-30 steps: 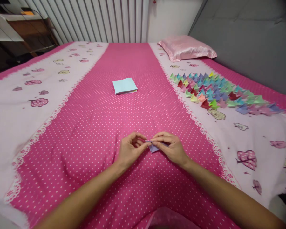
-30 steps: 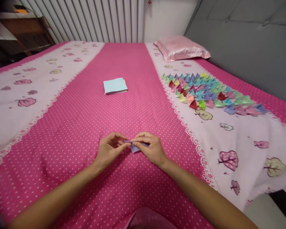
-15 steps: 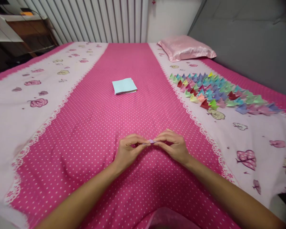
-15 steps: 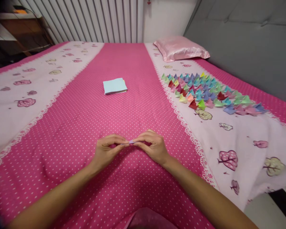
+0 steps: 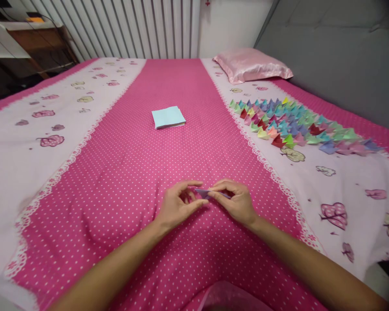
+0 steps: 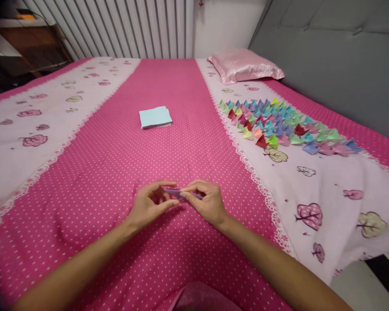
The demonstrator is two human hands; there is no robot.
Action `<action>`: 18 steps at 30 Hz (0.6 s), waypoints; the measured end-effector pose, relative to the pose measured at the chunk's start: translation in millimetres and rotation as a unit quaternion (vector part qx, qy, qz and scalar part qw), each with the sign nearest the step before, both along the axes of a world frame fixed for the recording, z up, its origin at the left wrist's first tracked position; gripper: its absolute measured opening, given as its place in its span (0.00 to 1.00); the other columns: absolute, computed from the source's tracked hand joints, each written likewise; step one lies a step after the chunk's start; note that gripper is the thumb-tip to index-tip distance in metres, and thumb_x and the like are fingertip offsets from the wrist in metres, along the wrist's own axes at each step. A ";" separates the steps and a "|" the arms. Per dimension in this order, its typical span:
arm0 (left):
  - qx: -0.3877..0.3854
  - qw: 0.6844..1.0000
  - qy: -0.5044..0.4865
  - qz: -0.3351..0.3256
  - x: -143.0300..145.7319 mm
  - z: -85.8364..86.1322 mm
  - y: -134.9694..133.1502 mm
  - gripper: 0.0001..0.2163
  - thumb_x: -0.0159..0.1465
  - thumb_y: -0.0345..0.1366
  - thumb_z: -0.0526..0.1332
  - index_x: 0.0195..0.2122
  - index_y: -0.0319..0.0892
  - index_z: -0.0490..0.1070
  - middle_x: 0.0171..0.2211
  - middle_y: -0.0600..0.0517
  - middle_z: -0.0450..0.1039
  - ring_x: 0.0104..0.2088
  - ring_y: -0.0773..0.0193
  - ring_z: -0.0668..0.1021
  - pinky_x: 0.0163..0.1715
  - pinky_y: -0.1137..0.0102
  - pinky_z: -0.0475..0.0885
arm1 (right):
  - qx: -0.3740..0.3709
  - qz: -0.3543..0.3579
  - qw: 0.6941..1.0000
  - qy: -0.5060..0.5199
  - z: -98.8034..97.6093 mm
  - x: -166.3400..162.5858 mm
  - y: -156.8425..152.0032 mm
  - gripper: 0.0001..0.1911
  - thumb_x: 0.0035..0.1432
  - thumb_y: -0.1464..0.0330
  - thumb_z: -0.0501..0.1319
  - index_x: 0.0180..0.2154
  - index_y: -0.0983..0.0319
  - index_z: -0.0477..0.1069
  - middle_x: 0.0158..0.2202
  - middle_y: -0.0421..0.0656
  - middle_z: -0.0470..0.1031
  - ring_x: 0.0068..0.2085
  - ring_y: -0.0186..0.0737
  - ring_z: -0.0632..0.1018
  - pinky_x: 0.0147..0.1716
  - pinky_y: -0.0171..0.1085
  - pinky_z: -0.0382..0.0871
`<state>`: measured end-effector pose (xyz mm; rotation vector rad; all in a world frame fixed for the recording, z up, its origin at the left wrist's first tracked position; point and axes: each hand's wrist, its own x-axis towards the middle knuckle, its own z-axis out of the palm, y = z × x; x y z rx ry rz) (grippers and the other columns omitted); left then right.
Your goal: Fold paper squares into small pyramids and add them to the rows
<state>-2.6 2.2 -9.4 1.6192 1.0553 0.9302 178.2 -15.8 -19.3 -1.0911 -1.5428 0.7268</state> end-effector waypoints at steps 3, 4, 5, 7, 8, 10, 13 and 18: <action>-0.069 0.997 0.005 -0.017 4.8 -4.9 -2.2 0.18 0.50 0.40 0.69 0.40 0.36 0.73 0.24 0.52 0.73 0.21 0.71 0.71 0.21 0.75 0.66 | -0.059 -0.023 0.997 0.050 -4.3 -7.3 -4.4 0.02 0.51 0.68 0.65 0.30 0.60 0.76 0.27 0.40 0.77 0.27 0.35 0.75 0.27 0.34 0.68; -0.084 0.996 -0.007 -0.023 6.4 -6.3 -2.8 0.15 0.52 0.41 0.68 0.37 0.36 0.74 0.25 0.51 0.74 0.23 0.70 0.72 0.23 0.74 0.67 | -0.078 -0.028 0.995 0.063 -5.6 -9.3 -5.7 0.03 0.51 0.67 0.65 0.30 0.60 0.76 0.27 0.40 0.77 0.27 0.35 0.75 0.27 0.34 0.69; -0.100 0.994 -0.025 -0.029 7.8 -7.3 -3.1 0.14 0.53 0.42 0.66 0.35 0.36 0.74 0.26 0.50 0.74 0.24 0.69 0.73 0.25 0.73 0.68 | -0.097 -0.030 0.992 0.076 -6.8 -11.0 -6.7 0.05 0.51 0.66 0.65 0.30 0.60 0.76 0.26 0.41 0.77 0.26 0.35 0.75 0.27 0.35 0.69; -0.136 0.988 -0.065 -0.037 9.2 -8.3 -2.4 0.14 0.55 0.43 0.64 0.34 0.36 0.74 0.25 0.50 0.75 0.24 0.68 0.74 0.26 0.72 0.69 | -0.128 -0.025 0.987 0.099 -8.5 -13.1 -7.8 0.08 0.51 0.64 0.65 0.32 0.61 0.76 0.26 0.41 0.77 0.26 0.35 0.75 0.27 0.35 0.69; -0.152 0.984 -0.080 -0.038 9.1 -8.5 -1.3 0.14 0.56 0.44 0.64 0.33 0.36 0.73 0.24 0.50 0.75 0.23 0.68 0.74 0.25 0.73 0.68 | -0.136 -0.019 0.984 0.109 -8.9 -13.4 -7.9 0.09 0.50 0.63 0.65 0.33 0.61 0.76 0.26 0.41 0.77 0.26 0.36 0.75 0.27 0.35 0.70; -0.178 0.978 -0.098 -0.039 7.2 -8.4 2.1 0.14 0.56 0.44 0.64 0.32 0.36 0.73 0.21 0.51 0.74 0.20 0.69 0.74 0.23 0.75 0.67 | -0.141 0.000 0.982 0.122 -8.8 -12.4 -7.1 0.12 0.49 0.62 0.67 0.35 0.61 0.75 0.28 0.42 0.77 0.28 0.37 0.76 0.29 0.36 0.71; -0.199 0.970 -0.129 -0.051 1.7 -8.2 8.5 0.13 0.58 0.43 0.62 0.34 0.36 0.71 0.20 0.51 0.73 0.19 0.71 0.73 0.21 0.77 0.65 | -0.145 0.045 0.978 0.144 -7.0 -8.2 -4.3 0.14 0.49 0.61 0.67 0.37 0.60 0.75 0.32 0.43 0.78 0.31 0.37 0.77 0.31 0.36 0.71; -0.205 0.962 -0.161 -0.075 -4.8 -8.6 14.4 0.11 0.61 0.42 0.60 0.34 0.38 0.68 0.21 0.53 0.72 0.18 0.72 0.72 0.20 0.77 0.65 | -0.173 0.112 0.962 0.181 -4.9 -1.2 -0.4 0.13 0.52 0.60 0.64 0.38 0.60 0.76 0.34 0.44 0.78 0.32 0.35 0.77 0.30 0.34 0.71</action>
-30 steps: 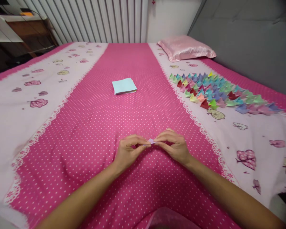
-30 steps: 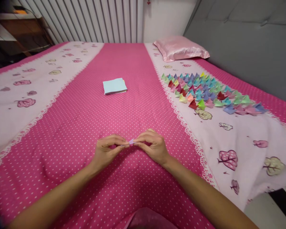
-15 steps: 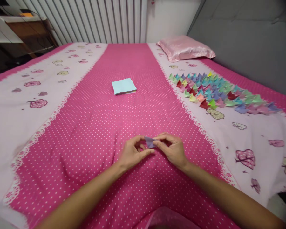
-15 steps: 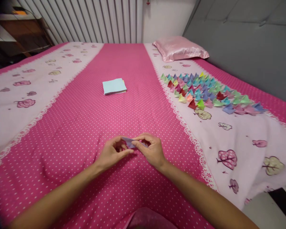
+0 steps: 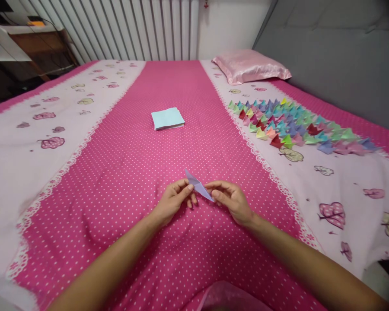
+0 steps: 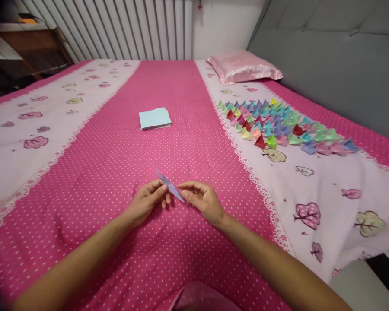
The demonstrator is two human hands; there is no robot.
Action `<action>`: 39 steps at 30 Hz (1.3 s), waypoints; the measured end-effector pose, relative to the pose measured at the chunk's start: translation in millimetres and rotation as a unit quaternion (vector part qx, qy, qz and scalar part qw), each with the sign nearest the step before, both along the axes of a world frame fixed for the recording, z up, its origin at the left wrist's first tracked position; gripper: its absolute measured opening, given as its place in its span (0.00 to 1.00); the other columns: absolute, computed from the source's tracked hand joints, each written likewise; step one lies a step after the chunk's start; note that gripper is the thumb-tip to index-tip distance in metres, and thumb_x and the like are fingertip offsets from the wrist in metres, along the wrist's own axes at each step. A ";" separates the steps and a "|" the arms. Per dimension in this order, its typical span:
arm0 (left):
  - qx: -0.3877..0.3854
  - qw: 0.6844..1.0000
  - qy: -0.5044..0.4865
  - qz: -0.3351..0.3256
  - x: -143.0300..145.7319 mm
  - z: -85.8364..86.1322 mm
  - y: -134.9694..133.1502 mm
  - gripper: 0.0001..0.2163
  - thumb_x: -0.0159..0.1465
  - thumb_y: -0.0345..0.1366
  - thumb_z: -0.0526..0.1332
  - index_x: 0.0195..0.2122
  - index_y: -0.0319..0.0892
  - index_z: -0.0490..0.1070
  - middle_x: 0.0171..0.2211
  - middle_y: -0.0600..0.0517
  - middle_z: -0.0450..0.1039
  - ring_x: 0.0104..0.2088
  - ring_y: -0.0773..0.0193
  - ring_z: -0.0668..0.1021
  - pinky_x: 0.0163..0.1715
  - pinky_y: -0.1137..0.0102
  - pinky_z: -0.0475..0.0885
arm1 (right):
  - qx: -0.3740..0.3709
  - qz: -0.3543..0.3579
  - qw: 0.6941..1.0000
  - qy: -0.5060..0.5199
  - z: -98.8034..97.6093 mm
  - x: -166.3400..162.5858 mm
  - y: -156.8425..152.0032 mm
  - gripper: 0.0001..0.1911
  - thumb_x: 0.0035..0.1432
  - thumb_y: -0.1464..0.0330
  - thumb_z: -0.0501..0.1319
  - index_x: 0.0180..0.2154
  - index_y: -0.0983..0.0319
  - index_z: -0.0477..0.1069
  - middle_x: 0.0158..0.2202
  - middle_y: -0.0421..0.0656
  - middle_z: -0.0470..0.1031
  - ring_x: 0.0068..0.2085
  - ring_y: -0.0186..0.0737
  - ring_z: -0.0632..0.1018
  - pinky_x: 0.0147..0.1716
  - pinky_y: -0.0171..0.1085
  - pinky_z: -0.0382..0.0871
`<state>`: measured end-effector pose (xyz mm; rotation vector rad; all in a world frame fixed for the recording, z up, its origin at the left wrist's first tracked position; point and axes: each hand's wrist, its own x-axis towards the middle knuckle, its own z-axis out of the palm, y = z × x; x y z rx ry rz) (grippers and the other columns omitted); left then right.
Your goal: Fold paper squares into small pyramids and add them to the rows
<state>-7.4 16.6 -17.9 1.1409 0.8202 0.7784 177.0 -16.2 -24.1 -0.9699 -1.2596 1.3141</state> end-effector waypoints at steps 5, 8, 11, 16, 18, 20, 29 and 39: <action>0.002 1.000 -0.003 -0.005 -0.1 -1.0 0.3 0.11 0.60 0.43 0.60 0.32 0.38 0.67 0.22 0.54 0.71 0.19 0.73 0.71 0.21 0.77 0.66 | 0.002 0.028 1.000 0.001 1.0 1.7 0.8 0.13 0.49 0.62 0.66 0.38 0.60 0.76 0.33 0.43 0.78 0.32 0.35 0.77 0.32 0.35 0.71; 0.002 1.000 0.003 -0.002 -0.3 -1.8 0.3 0.11 0.60 0.42 0.61 0.32 0.38 0.68 0.22 0.54 0.71 0.19 0.74 0.70 0.22 0.77 0.66 | -0.002 0.029 0.999 -0.012 1.1 2.2 1.3 0.13 0.49 0.63 0.67 0.38 0.61 0.75 0.31 0.43 0.77 0.31 0.34 0.76 0.32 0.35 0.72; 0.001 1.000 0.004 -0.005 -0.9 -2.5 0.5 0.11 0.60 0.42 0.61 0.32 0.37 0.69 0.22 0.54 0.70 0.19 0.74 0.71 0.22 0.77 0.66 | -0.007 0.031 0.999 -0.016 0.3 2.9 2.0 0.14 0.48 0.63 0.67 0.38 0.61 0.76 0.31 0.43 0.77 0.31 0.35 0.76 0.32 0.36 0.72; -0.007 1.000 -0.009 -0.011 -1.4 -2.6 0.9 0.11 0.60 0.41 0.61 0.31 0.37 0.70 0.22 0.54 0.71 0.20 0.74 0.71 0.23 0.77 0.66 | -0.023 0.040 0.999 -0.002 -1.4 3.6 2.8 0.12 0.49 0.64 0.67 0.37 0.60 0.76 0.31 0.42 0.78 0.30 0.33 0.76 0.31 0.34 0.71; -0.009 1.000 -0.009 -0.011 -1.5 -2.6 1.0 0.11 0.60 0.41 0.61 0.31 0.37 0.70 0.22 0.54 0.71 0.20 0.74 0.71 0.23 0.77 0.65 | -0.031 0.044 0.999 0.005 -1.3 3.8 2.9 0.11 0.49 0.64 0.67 0.37 0.60 0.76 0.32 0.42 0.78 0.31 0.33 0.76 0.33 0.34 0.71; -0.012 1.000 -0.010 -0.011 -1.7 -2.8 1.0 0.11 0.60 0.41 0.61 0.31 0.37 0.70 0.22 0.54 0.71 0.20 0.74 0.71 0.24 0.77 0.65 | -0.038 0.044 0.998 0.008 -0.6 4.1 3.2 0.11 0.49 0.64 0.67 0.37 0.60 0.76 0.33 0.42 0.78 0.32 0.34 0.77 0.34 0.34 0.71; -0.025 0.999 -0.018 -0.011 -2.5 -4.1 1.4 0.11 0.59 0.41 0.62 0.31 0.37 0.70 0.23 0.53 0.71 0.20 0.73 0.71 0.25 0.76 0.67 | -0.051 0.049 0.997 -0.008 3.4 5.0 5.1 0.12 0.47 0.62 0.68 0.34 0.61 0.77 0.30 0.42 0.79 0.28 0.33 0.76 0.29 0.33 0.69; -0.019 1.000 -0.006 -0.013 -2.1 -2.1 1.5 0.12 0.57 0.43 0.64 0.30 0.36 0.71 0.24 0.53 0.71 0.20 0.74 0.71 0.25 0.77 0.67 | -0.056 0.044 0.997 -0.012 2.7 5.3 4.9 0.12 0.48 0.61 0.67 0.34 0.62 0.76 0.26 0.41 0.76 0.21 0.29 0.70 0.21 0.31 0.65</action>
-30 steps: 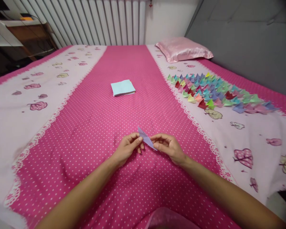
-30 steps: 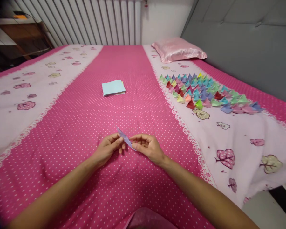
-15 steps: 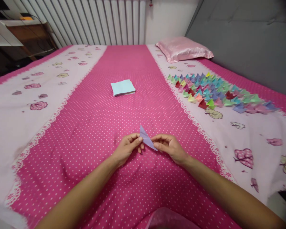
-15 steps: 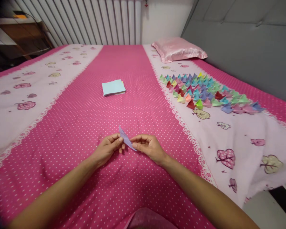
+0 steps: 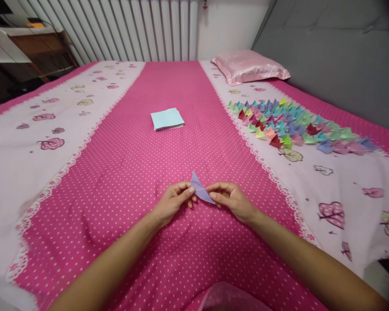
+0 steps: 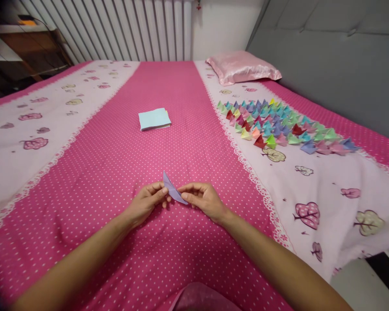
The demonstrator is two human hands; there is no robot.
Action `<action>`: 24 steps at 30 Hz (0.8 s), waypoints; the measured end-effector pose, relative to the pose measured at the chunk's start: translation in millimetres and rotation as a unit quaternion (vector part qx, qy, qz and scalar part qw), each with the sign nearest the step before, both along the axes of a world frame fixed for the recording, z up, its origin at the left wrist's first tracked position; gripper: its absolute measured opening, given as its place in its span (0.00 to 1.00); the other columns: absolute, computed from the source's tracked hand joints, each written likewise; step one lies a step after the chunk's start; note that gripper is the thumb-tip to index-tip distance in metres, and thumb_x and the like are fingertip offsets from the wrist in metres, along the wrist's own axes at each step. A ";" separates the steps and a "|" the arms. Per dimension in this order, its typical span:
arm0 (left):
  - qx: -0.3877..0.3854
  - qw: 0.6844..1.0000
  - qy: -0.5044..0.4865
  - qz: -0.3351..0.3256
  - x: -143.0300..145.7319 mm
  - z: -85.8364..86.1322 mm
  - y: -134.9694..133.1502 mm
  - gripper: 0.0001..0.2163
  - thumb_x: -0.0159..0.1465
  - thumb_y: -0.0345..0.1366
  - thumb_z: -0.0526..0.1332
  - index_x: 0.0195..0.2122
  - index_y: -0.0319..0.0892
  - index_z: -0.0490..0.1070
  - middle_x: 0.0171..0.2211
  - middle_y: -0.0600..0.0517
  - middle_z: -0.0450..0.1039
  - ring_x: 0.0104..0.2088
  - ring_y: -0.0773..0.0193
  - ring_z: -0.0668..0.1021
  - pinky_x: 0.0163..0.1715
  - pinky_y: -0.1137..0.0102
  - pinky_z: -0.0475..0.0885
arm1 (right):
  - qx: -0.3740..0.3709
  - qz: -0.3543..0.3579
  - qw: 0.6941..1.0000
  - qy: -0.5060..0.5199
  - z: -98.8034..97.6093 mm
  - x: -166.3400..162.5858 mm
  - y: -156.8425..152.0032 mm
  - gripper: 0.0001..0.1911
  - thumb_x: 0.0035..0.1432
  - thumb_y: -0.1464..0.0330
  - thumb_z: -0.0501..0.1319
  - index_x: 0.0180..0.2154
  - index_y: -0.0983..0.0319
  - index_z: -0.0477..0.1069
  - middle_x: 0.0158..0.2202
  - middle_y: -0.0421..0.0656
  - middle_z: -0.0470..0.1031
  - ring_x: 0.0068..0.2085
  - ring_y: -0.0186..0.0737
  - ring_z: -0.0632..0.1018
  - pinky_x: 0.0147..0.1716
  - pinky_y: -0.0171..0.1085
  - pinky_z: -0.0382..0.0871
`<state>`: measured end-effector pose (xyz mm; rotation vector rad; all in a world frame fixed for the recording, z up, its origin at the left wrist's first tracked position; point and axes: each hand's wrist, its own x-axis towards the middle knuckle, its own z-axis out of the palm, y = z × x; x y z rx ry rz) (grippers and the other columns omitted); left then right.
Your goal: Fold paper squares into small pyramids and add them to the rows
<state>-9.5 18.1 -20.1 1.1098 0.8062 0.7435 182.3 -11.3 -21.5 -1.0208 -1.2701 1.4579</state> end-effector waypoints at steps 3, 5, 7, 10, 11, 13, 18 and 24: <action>0.011 1.000 0.021 -0.011 1.1 -0.8 -1.3 0.13 0.57 0.44 0.64 0.31 0.36 0.72 0.23 0.53 0.72 0.20 0.74 0.71 0.23 0.77 0.66 | 0.044 -0.020 0.999 -0.014 -4.4 -2.0 -1.9 0.13 0.49 0.63 0.65 0.38 0.62 0.75 0.31 0.43 0.77 0.28 0.33 0.74 0.26 0.33 0.69; 0.015 0.999 0.039 -0.022 2.3 -2.6 -2.4 0.14 0.58 0.44 0.63 0.32 0.36 0.73 0.22 0.52 0.73 0.20 0.73 0.72 0.23 0.78 0.66 | 0.074 -0.034 0.996 -0.032 -7.7 -3.8 -3.1 0.15 0.50 0.65 0.64 0.41 0.62 0.74 0.31 0.44 0.76 0.30 0.35 0.75 0.28 0.34 0.70; 0.016 0.998 0.051 -0.030 3.8 -4.5 -3.1 0.15 0.57 0.46 0.63 0.32 0.36 0.74 0.21 0.51 0.73 0.21 0.72 0.73 0.23 0.77 0.66 | 0.091 -0.043 0.993 -0.057 -10.6 -5.7 -3.9 0.17 0.51 0.66 0.63 0.44 0.61 0.72 0.30 0.43 0.74 0.30 0.35 0.74 0.27 0.33 0.70; 0.020 0.998 0.058 -0.029 6.6 -6.5 -3.6 0.18 0.57 0.48 0.63 0.34 0.36 0.75 0.22 0.50 0.74 0.22 0.70 0.74 0.24 0.75 0.68 | 0.097 -0.059 0.990 -0.088 -13.6 -8.6 -3.7 0.19 0.52 0.66 0.62 0.48 0.61 0.70 0.27 0.40 0.71 0.26 0.33 0.72 0.24 0.31 0.68; 0.022 0.998 0.058 -0.026 7.6 -6.8 -3.7 0.18 0.56 0.48 0.63 0.35 0.36 0.75 0.22 0.49 0.75 0.22 0.69 0.74 0.25 0.75 0.68 | 0.095 -0.066 0.989 -0.096 -14.3 -9.6 -3.3 0.19 0.53 0.67 0.62 0.48 0.61 0.69 0.26 0.39 0.70 0.25 0.32 0.71 0.22 0.31 0.68; 0.024 0.998 0.056 -0.023 9.6 -7.1 -3.9 0.18 0.56 0.48 0.63 0.37 0.35 0.75 0.22 0.50 0.75 0.22 0.69 0.74 0.25 0.74 0.69 | 0.100 -0.081 0.986 -0.109 -14.8 -11.6 -2.2 0.19 0.53 0.67 0.61 0.48 0.61 0.69 0.26 0.39 0.69 0.23 0.31 0.70 0.21 0.30 0.67; 0.038 0.998 0.041 -0.029 14.6 -7.0 -7.0 0.19 0.57 0.49 0.62 0.40 0.36 0.74 0.22 0.51 0.73 0.22 0.70 0.73 0.26 0.74 0.69 | 0.173 -0.107 0.965 -0.165 -11.8 -15.8 -0.5 0.15 0.50 0.72 0.61 0.42 0.60 0.73 0.40 0.45 0.70 0.34 0.35 0.74 0.30 0.32 0.70; 0.105 0.992 0.062 -0.036 19.9 1.8 -19.3 0.17 0.62 0.47 0.56 0.36 0.37 0.73 0.29 0.49 0.73 0.31 0.65 0.74 0.34 0.70 0.70 | 0.236 -0.147 0.941 -0.195 -7.1 -20.5 -2.7 0.11 0.48 0.75 0.61 0.35 0.59 0.75 0.39 0.45 0.71 0.42 0.41 0.75 0.40 0.39 0.71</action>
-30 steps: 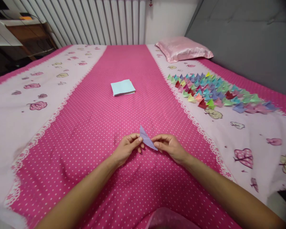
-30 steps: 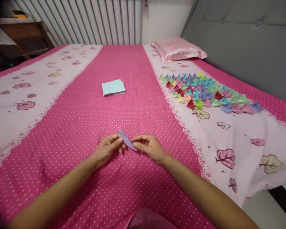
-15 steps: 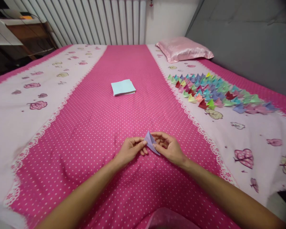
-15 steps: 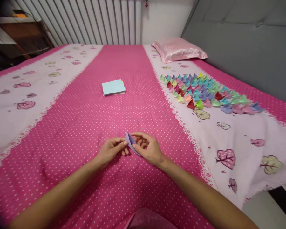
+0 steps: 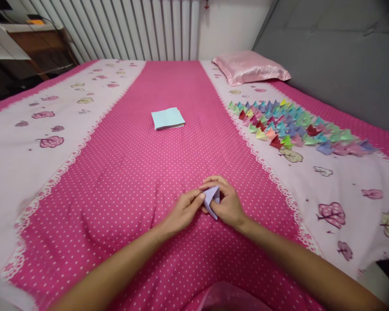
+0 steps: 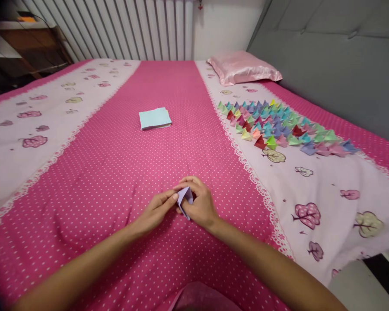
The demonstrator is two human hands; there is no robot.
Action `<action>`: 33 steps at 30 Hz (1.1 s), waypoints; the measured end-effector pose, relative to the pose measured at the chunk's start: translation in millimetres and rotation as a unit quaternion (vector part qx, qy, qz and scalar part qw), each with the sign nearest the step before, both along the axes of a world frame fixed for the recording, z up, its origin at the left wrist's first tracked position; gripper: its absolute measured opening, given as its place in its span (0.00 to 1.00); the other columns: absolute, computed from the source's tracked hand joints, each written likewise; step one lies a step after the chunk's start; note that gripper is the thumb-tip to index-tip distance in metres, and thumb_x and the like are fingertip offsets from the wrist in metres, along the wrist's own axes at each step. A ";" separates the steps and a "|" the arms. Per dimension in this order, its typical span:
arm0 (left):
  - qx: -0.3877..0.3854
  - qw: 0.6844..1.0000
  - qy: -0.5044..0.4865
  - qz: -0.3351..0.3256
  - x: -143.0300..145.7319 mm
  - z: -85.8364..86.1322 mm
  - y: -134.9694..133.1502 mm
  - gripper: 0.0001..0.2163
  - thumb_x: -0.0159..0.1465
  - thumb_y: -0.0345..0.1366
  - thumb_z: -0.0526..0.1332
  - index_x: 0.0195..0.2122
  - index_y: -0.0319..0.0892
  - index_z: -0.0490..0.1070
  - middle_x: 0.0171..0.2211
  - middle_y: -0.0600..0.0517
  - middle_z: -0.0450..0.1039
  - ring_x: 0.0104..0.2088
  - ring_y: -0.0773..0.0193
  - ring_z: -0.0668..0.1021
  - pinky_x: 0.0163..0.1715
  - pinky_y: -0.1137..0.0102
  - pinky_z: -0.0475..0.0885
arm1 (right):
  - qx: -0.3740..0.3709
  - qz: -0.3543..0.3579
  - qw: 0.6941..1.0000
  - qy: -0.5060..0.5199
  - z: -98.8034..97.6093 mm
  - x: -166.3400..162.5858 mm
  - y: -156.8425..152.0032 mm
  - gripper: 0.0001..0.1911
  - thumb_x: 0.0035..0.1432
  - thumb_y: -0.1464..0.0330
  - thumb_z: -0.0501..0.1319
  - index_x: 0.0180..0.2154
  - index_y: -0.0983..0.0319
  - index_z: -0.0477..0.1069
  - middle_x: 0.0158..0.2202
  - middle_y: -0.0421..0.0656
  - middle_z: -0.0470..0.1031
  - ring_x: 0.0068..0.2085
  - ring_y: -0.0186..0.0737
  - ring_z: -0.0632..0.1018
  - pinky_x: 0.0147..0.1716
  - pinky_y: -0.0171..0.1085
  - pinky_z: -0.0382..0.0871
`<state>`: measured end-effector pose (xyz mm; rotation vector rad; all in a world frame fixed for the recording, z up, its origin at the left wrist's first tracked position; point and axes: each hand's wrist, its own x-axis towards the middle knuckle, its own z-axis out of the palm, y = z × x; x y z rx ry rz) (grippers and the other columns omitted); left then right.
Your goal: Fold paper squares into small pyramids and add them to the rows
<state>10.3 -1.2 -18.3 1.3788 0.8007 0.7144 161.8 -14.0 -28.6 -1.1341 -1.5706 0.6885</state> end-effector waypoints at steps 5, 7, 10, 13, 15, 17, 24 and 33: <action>0.030 0.999 -0.014 -0.024 4.8 1.3 -10.5 0.25 0.58 0.42 0.63 0.55 0.42 0.62 0.48 0.45 0.69 0.45 0.58 0.73 0.44 0.66 0.70 | 0.032 -0.042 0.998 -0.024 2.7 -2.5 -3.6 0.16 0.46 0.80 0.58 0.34 0.57 0.75 0.38 0.43 0.72 0.41 0.40 0.75 0.41 0.40 0.71; 0.046 0.999 0.012 -0.011 5.7 -2.0 -11.8 0.26 0.57 0.41 0.63 0.55 0.41 0.62 0.46 0.45 0.70 0.42 0.59 0.74 0.41 0.66 0.71 | 0.042 -0.040 0.998 -0.029 2.6 -1.6 -3.9 0.18 0.46 0.81 0.57 0.35 0.57 0.75 0.38 0.42 0.73 0.41 0.40 0.75 0.41 0.39 0.71; 0.079 0.995 0.056 0.034 4.7 -6.6 -9.7 0.20 0.63 0.39 0.56 0.56 0.41 0.62 0.48 0.44 0.70 0.45 0.59 0.73 0.45 0.64 0.69 | 0.051 -0.026 0.998 -0.031 2.4 1.5 -2.2 0.19 0.46 0.81 0.57 0.36 0.56 0.76 0.39 0.42 0.73 0.42 0.41 0.75 0.42 0.40 0.71; 0.099 0.991 0.056 0.064 2.8 -10.5 -5.5 0.22 0.65 0.35 0.52 0.60 0.43 0.55 0.55 0.43 0.65 0.52 0.58 0.71 0.52 0.61 0.66 | 0.060 -0.016 0.998 -0.029 3.2 4.2 0.8 0.21 0.47 0.81 0.56 0.38 0.54 0.76 0.40 0.42 0.73 0.43 0.40 0.75 0.43 0.42 0.71; 0.135 0.985 0.065 0.080 1.9 -12.4 -3.4 0.24 0.64 0.33 0.53 0.61 0.43 0.52 0.56 0.42 0.64 0.53 0.58 0.70 0.53 0.60 0.65 | 0.061 -0.024 0.997 -0.027 4.2 4.9 2.2 0.20 0.48 0.81 0.57 0.39 0.54 0.76 0.40 0.42 0.73 0.43 0.40 0.75 0.42 0.42 0.71; 0.222 0.959 0.110 0.138 1.5 -12.6 -2.5 0.26 0.61 0.35 0.58 0.60 0.43 0.53 0.57 0.41 0.62 0.56 0.55 0.67 0.54 0.58 0.65 | 0.050 -0.047 0.997 -0.021 4.9 4.5 2.8 0.17 0.49 0.79 0.58 0.38 0.55 0.76 0.40 0.42 0.74 0.43 0.40 0.75 0.41 0.41 0.72; 0.503 0.774 0.200 0.329 3.1 -2.8 -7.0 0.13 0.52 0.39 0.68 0.32 0.41 0.67 0.28 0.52 0.71 0.31 0.63 0.73 0.32 0.68 0.69 | -0.008 -0.100 0.994 0.045 4.0 -0.7 0.3 0.08 0.53 0.72 0.59 0.37 0.59 0.73 0.39 0.45 0.72 0.42 0.41 0.75 0.40 0.40 0.73; 0.354 0.883 0.156 0.266 9.2 -6.0 -14.3 0.09 0.59 0.31 0.61 0.40 0.41 0.73 0.29 0.53 0.78 0.24 0.71 0.75 0.27 0.75 0.70 | 0.052 -0.041 0.997 -0.038 3.7 -1.6 -5.6 0.15 0.54 0.76 0.55 0.43 0.58 0.72 0.45 0.45 0.74 0.49 0.41 0.74 0.50 0.44 0.69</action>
